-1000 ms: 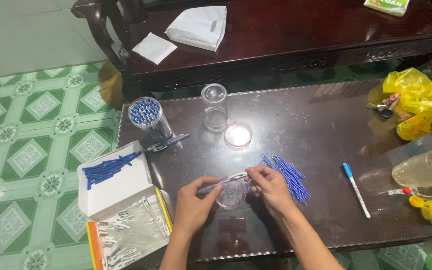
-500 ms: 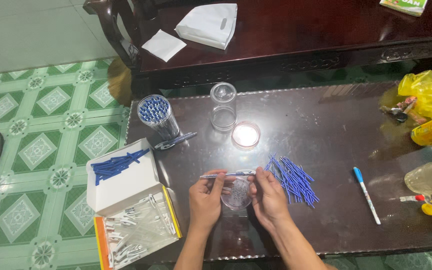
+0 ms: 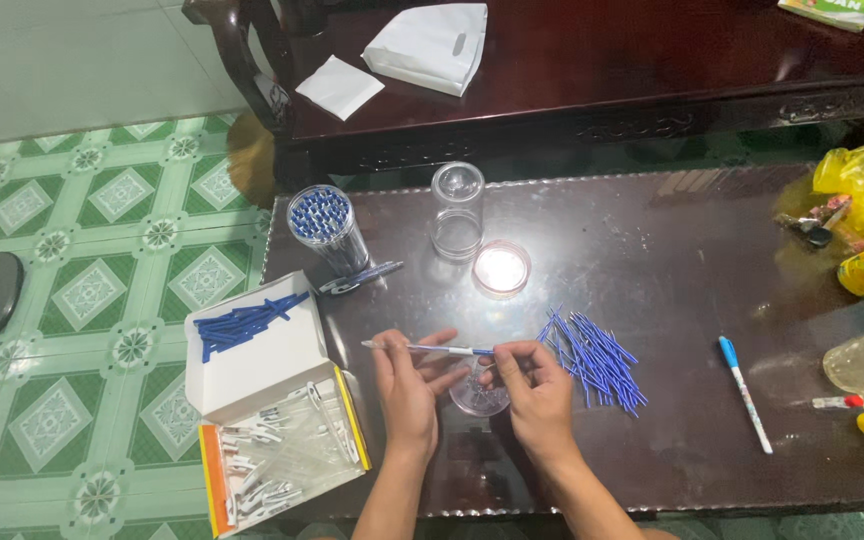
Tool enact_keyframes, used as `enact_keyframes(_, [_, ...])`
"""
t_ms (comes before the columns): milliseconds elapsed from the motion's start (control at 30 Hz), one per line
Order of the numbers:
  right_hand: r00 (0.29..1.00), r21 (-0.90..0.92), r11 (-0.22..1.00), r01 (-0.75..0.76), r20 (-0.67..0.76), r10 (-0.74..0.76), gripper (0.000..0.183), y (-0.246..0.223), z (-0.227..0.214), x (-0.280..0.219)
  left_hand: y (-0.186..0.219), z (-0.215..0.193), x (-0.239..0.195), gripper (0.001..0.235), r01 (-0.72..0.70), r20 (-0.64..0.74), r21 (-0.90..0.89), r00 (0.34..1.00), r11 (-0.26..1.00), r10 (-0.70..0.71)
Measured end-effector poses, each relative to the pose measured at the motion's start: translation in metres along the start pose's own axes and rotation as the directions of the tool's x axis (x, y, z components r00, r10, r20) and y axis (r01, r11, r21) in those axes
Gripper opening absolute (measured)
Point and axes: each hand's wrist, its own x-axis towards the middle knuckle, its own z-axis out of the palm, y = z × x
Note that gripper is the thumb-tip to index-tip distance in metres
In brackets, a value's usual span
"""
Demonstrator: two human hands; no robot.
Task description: The person assembles several pens by hand by picking up pen bodies, inserting blue ink cartridges, and attaching blue end caps while working over a small tray on a table.
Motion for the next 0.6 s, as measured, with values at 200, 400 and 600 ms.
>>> enact_keyframes(200, [0.994, 0.183, 0.977, -0.106, -0.005, 0.108, 0.015, 0.007, 0.0, 0.004, -0.01, 0.002, -0.002, 0.025, 0.082, 0.215, -0.01, 0.973, 0.997, -0.078])
enact_keyframes(400, [0.999, -0.002, 1.0, -0.014, 0.047, 0.014, 0.009, 0.004, -0.002, 0.001, -0.023, -0.004, 0.009, 0.023, -0.018, 0.07, 0.007, 0.997, 1.0, 0.017])
enact_keyframes(600, [0.996, -0.152, 0.986, 0.068, 0.07, -0.058, 0.009, -0.009, -0.011, 0.002, 0.001, -0.006, 0.009, 0.018, -0.002, 0.014, 0.013, 1.0, 1.0, 0.002])
